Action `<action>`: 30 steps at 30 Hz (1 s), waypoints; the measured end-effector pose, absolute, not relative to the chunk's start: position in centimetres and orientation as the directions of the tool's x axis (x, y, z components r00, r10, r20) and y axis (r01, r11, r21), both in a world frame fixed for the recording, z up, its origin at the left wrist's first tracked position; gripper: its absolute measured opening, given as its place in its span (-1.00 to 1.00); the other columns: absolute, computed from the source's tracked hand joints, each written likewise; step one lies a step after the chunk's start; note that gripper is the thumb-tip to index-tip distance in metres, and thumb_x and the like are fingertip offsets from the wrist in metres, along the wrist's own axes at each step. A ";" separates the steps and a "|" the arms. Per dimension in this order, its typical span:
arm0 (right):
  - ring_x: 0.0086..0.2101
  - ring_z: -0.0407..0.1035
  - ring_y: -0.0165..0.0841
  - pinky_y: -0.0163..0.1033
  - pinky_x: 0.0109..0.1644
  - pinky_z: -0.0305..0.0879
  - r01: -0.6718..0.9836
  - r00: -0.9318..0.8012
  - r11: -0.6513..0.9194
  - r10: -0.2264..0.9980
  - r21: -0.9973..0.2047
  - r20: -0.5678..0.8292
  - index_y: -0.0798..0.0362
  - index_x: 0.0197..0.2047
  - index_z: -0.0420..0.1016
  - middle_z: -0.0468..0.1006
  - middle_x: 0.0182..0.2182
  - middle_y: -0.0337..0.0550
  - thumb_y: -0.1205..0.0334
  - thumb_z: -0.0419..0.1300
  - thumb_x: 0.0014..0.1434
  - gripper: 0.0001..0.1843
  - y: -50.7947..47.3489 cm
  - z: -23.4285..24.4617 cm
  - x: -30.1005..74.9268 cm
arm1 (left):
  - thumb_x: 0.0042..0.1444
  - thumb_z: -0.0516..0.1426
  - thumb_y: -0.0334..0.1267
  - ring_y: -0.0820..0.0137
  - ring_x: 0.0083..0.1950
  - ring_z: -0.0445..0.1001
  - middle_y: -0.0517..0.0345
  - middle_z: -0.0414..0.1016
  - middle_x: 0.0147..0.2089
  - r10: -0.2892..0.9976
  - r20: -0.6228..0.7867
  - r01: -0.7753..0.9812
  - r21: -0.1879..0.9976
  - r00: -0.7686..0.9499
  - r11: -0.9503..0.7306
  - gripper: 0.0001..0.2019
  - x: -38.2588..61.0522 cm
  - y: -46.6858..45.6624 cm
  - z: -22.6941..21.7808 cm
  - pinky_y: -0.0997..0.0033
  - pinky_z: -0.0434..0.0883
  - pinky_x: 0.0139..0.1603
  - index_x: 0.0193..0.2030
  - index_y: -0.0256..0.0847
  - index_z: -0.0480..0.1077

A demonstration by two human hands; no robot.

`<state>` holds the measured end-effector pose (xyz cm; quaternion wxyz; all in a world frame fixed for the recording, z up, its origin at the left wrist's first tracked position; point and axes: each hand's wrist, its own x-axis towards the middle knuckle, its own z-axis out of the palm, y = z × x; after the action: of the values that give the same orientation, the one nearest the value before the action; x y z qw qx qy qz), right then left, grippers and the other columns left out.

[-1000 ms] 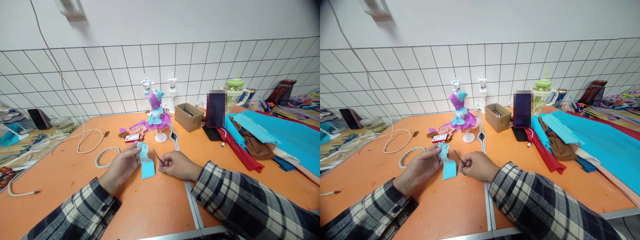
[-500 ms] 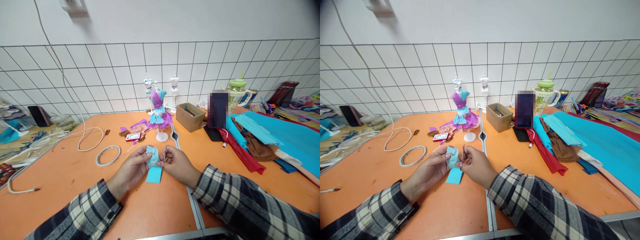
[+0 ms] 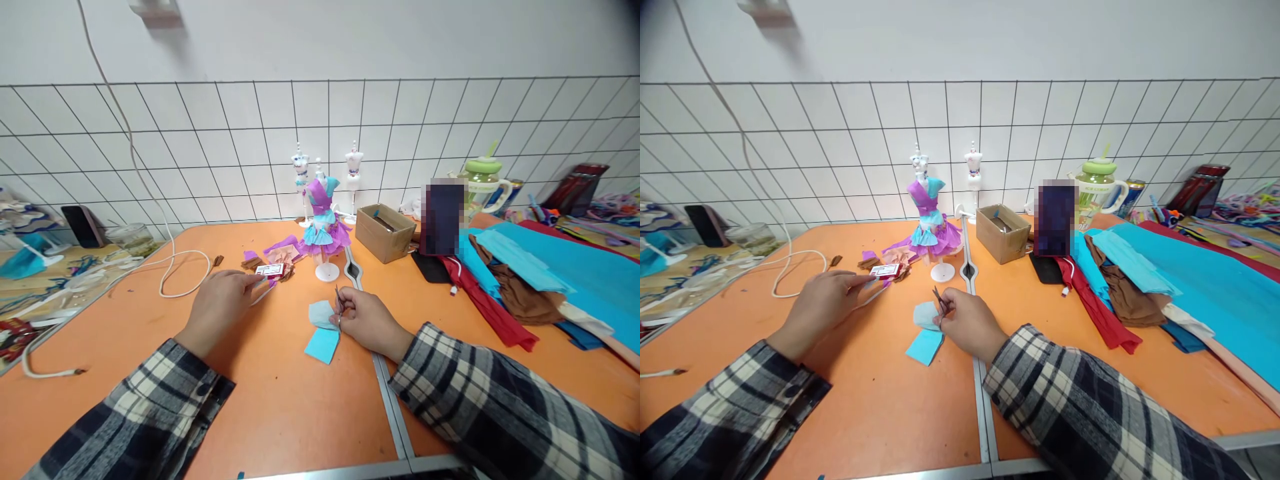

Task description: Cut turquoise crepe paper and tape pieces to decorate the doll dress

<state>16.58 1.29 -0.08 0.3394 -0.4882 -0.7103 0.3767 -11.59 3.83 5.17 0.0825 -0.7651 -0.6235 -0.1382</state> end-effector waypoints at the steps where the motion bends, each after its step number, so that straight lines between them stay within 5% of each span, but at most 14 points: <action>1: -0.42 0.29 -0.44 -0.38 -0.41 0.09 0.444 -0.294 0.242 0.949 -0.863 0.115 0.04 -0.39 0.32 0.43 -0.42 -0.30 0.23 0.24 0.00 -0.85 1.3 0.0 16.6 | 0.21 0.06 -0.08 0.05 -0.19 0.53 -0.06 0.64 -0.25 0.939 0.293 0.983 -0.033 0.181 -0.179 -0.69 -11.7 3.8 5.3 0.25 0.25 -0.25 -0.09 0.01 0.62; 4: -0.43 0.29 -0.44 -0.37 -0.40 0.10 0.456 -0.300 0.242 0.948 -0.857 0.108 0.04 -0.40 0.31 0.42 -0.43 -0.31 0.25 0.24 -0.01 -0.85 1.2 0.2 16.6 | 0.19 0.05 -0.10 0.05 -0.29 0.51 -0.10 0.62 -0.36 0.960 0.260 0.989 -0.122 0.108 -0.078 -0.68 -11.7 3.6 5.6 0.27 0.18 -0.35 -0.10 -0.01 0.62; 7: -0.43 0.29 -0.44 -0.36 -0.39 0.11 0.455 -0.311 0.245 0.945 -0.856 0.105 0.03 -0.40 0.31 0.42 -0.44 -0.32 0.27 0.23 -0.01 -0.86 1.1 0.4 16.7 | 0.16 0.07 0.01 0.06 -0.33 0.51 -0.11 0.61 -0.37 0.967 0.254 0.997 -0.069 -0.006 0.025 -0.65 -11.8 3.5 5.7 0.31 0.17 -0.40 -0.15 -0.05 0.62; 11: -0.42 0.29 -0.44 -0.37 -0.39 0.11 0.455 -0.312 0.243 0.945 -0.857 0.102 0.04 -0.39 0.32 0.43 -0.44 -0.31 0.27 0.24 -0.01 -0.87 1.2 0.4 16.6 | 0.11 0.10 0.13 0.09 -0.26 0.54 -0.02 0.65 -0.22 0.972 0.231 0.991 0.133 -0.048 0.017 -0.52 -11.9 3.5 5.4 0.36 0.19 -0.40 0.10 0.02 0.48; 15: -0.42 0.29 -0.44 -0.38 -0.39 0.11 0.471 -0.311 0.248 0.945 -0.847 0.103 0.04 -0.39 0.31 0.43 -0.43 -0.30 0.28 0.24 -0.01 -0.86 1.3 0.2 16.6 | 0.18 0.07 0.01 0.16 -0.17 0.56 0.06 0.62 -0.01 0.979 0.202 0.926 0.370 -0.005 -0.071 -0.43 -11.9 4.0 4.6 0.38 0.27 -0.32 0.34 0.09 0.20; 18: -0.41 0.31 -0.44 -0.38 -0.38 0.13 0.463 -0.319 0.254 0.942 -0.849 0.107 0.04 -0.38 0.32 0.44 -0.42 -0.29 0.28 0.23 0.00 -0.87 1.3 0.0 16.7 | 0.14 0.13 -0.02 0.15 -0.03 0.51 0.01 0.56 0.04 0.960 0.274 0.867 0.489 -0.052 -0.092 -0.48 -11.9 4.4 4.4 0.34 0.34 -0.17 0.24 -0.05 0.33; 22: -0.42 0.29 -0.45 -0.37 -0.38 0.14 0.388 -0.318 0.219 0.944 -0.895 0.093 0.04 -0.38 0.31 0.42 -0.43 -0.30 0.27 0.23 -0.01 -0.86 1.3 0.0 16.6 | 0.09 0.18 0.02 0.16 -0.10 0.49 -0.02 0.54 -0.10 0.886 0.430 0.717 0.673 -0.177 -0.184 -0.59 -11.1 3.8 5.1 0.27 0.38 -0.09 -0.02 -0.20 0.46; 25: -0.47 0.24 -0.48 -0.37 -0.41 0.14 0.287 -0.314 0.147 0.948 -0.947 0.052 0.05 -0.40 0.27 0.38 -0.44 -0.32 0.25 0.25 -0.03 -0.81 1.1 0.5 16.3 | 0.10 0.20 0.06 0.12 -0.03 0.50 -0.05 0.57 -0.09 0.944 0.328 0.464 0.838 -0.008 -0.287 -0.62 -9.0 2.0 5.4 0.25 0.40 -0.03 -0.13 -0.21 0.50; 28: -0.51 0.20 -0.51 -0.36 -0.41 0.16 0.150 -0.318 0.117 0.946 -0.982 0.065 0.04 -0.39 0.24 0.40 -0.41 -0.31 0.23 0.28 -0.05 -0.75 0.7 1.1 16.0 | 0.00 0.28 0.10 0.04 0.24 0.36 -0.11 0.39 0.26 0.949 0.155 0.199 0.956 0.273 -0.213 -0.42 -6.4 0.3 4.5 0.22 0.37 0.12 0.13 -0.14 0.42; 30: -0.50 0.20 -0.51 -0.35 -0.39 0.18 0.070 -0.303 0.115 0.949 -0.991 0.088 0.04 -0.38 0.23 0.41 -0.40 -0.30 0.21 0.30 -0.05 -0.72 0.5 1.4 15.8 | -0.04 0.32 0.08 0.05 0.23 0.38 -0.13 0.39 0.26 0.911 0.043 0.126 0.987 0.409 -0.103 -0.38 -4.9 -0.4 3.7 0.20 0.35 0.15 0.13 -0.16 0.42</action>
<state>15.85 0.50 1.40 0.4215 -0.4135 -0.6162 0.5213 -4.89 -0.43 3.67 -0.5360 -0.6460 -0.4016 -0.3662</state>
